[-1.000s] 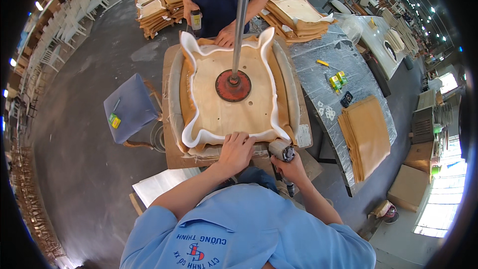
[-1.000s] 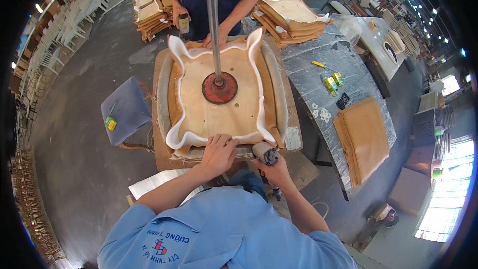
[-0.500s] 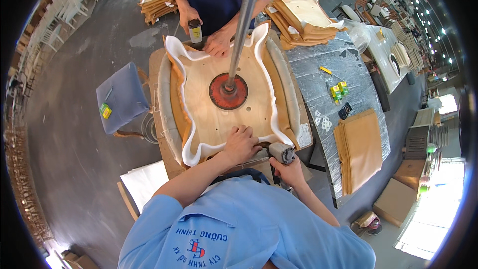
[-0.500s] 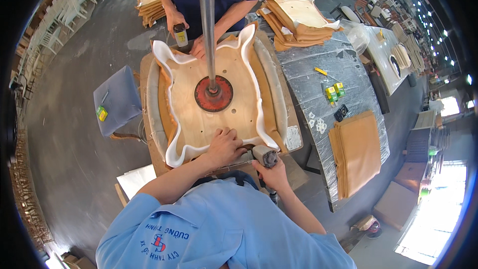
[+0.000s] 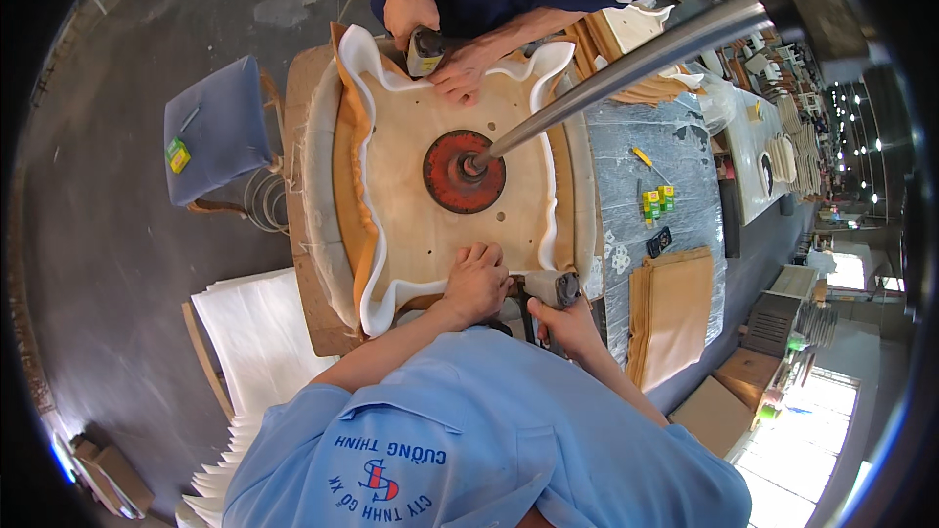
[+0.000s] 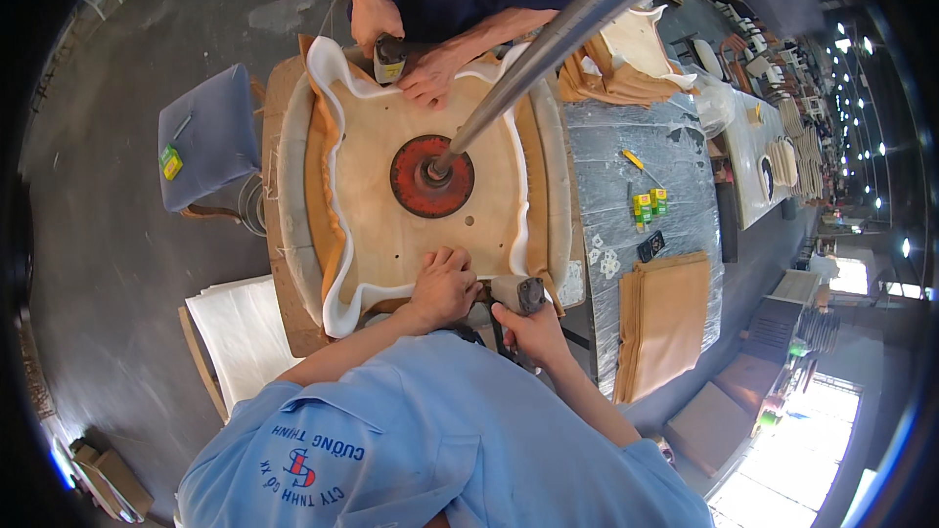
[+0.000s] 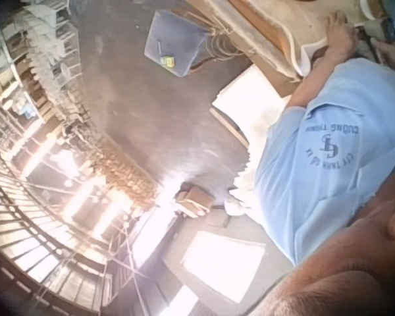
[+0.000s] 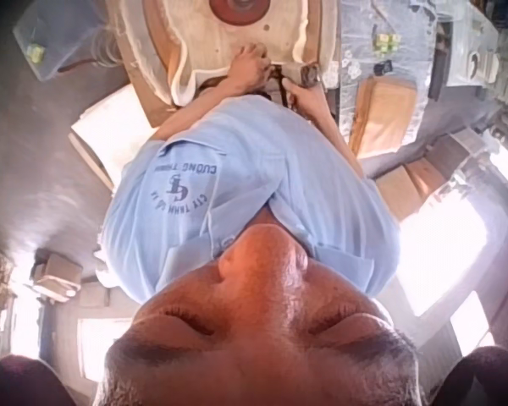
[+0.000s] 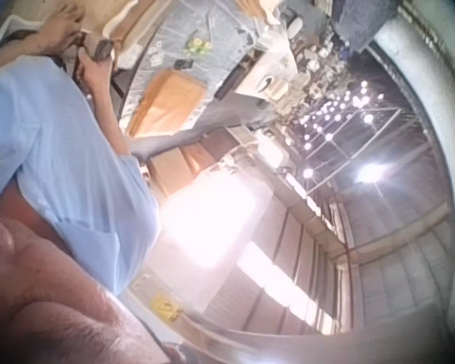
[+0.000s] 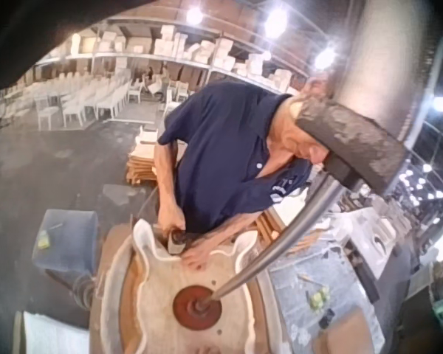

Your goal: The person places a white foam sheet onto a wooden chair seat frame and uses a pneumatic staple gun to secure the foam around the edges. A coworker assists by applying adhesive and holding the frame. The person then places a brown fabric cover over the foam and continues stapling to attach it.

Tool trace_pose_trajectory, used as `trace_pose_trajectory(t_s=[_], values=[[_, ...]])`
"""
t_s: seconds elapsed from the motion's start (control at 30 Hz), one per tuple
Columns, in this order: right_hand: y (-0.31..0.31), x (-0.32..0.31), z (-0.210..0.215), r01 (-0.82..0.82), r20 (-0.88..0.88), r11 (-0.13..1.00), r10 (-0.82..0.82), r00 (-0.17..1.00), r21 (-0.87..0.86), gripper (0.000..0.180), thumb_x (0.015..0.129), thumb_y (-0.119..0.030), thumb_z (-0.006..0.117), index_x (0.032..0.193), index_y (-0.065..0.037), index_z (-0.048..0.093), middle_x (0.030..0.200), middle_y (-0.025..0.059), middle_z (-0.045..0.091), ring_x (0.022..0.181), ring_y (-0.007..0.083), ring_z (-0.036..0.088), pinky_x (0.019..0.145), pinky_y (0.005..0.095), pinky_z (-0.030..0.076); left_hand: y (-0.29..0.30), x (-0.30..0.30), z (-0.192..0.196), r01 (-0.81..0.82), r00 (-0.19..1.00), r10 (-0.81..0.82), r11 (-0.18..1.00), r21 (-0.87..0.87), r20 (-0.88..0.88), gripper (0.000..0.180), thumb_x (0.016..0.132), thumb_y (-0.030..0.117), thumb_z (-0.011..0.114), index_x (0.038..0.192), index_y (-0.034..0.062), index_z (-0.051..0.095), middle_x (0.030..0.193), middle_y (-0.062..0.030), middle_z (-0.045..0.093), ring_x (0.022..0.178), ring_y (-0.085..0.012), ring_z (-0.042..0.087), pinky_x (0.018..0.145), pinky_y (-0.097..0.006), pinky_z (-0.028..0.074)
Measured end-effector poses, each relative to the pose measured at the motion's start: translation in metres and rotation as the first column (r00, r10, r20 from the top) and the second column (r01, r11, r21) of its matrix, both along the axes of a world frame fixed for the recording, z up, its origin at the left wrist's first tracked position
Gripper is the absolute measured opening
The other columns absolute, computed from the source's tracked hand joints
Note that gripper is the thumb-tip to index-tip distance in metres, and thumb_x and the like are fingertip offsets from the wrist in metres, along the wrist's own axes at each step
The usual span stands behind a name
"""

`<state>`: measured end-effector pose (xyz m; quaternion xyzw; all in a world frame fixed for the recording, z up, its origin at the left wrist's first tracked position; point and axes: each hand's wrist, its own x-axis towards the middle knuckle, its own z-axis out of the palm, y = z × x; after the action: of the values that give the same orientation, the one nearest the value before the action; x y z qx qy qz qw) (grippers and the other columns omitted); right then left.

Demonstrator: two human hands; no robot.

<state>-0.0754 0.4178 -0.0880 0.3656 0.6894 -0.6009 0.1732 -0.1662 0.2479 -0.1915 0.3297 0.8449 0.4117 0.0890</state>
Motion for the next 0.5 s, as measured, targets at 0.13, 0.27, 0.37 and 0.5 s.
trace_pose_trajectory(t_s=[0.13,0.27,0.37,0.5], values=[[0.003,-0.015,0.005,-0.042,0.041,0.999,0.042,0.998,-0.003,0.025,0.094,-0.021,0.082,0.107,-0.003,0.071,0.073,-0.0004,0.063,0.051,0.0096,0.058,0.044,0.0281,0.045,0.003,0.0,-0.005,-0.026,1.0,0.026,0.999,0.041,0.006,0.014,0.084,0.024,0.079,0.082,0.0105,0.077,0.104,-0.0046,0.06,0.109,-0.0279,0.055,0.095,-0.045,0.04],[0.001,-0.023,0.006,-0.082,0.081,0.996,0.079,0.994,0.041,0.023,0.094,-0.021,0.082,0.103,-0.003,0.07,0.071,-0.0003,0.062,0.049,0.0095,0.056,0.042,0.0287,0.043,0.006,0.001,-0.008,-0.055,0.998,0.054,0.997,0.055,0.017,0.013,0.084,0.023,0.078,0.08,0.0112,0.077,0.103,-0.0036,0.06,0.108,-0.0273,0.055,0.093,-0.044,0.04],[-0.001,-0.026,0.003,-0.109,0.12,0.987,0.095,0.988,0.115,0.022,0.094,-0.021,0.082,0.1,-0.003,0.07,0.069,0.0,0.062,0.046,0.0099,0.054,0.041,0.0291,0.041,0.008,0.001,-0.009,-0.062,0.997,0.063,0.997,0.04,-0.035,0.013,0.084,0.023,0.078,0.08,0.0114,0.076,0.103,-0.003,0.06,0.107,-0.0273,0.055,0.093,-0.044,0.04],[-0.001,-0.027,0.001,-0.129,0.188,0.976,0.096,0.977,0.173,0.021,0.095,-0.02,0.081,0.106,-0.004,0.072,0.075,0.0006,0.065,0.047,0.0099,0.053,0.043,0.0284,0.043,0.007,0.0,-0.004,-0.056,0.996,0.055,0.998,-0.008,-0.073,0.015,0.083,0.026,0.08,0.082,0.0115,0.077,0.105,-0.0047,0.06,0.109,-0.0277,0.054,0.094,-0.045,0.04]])
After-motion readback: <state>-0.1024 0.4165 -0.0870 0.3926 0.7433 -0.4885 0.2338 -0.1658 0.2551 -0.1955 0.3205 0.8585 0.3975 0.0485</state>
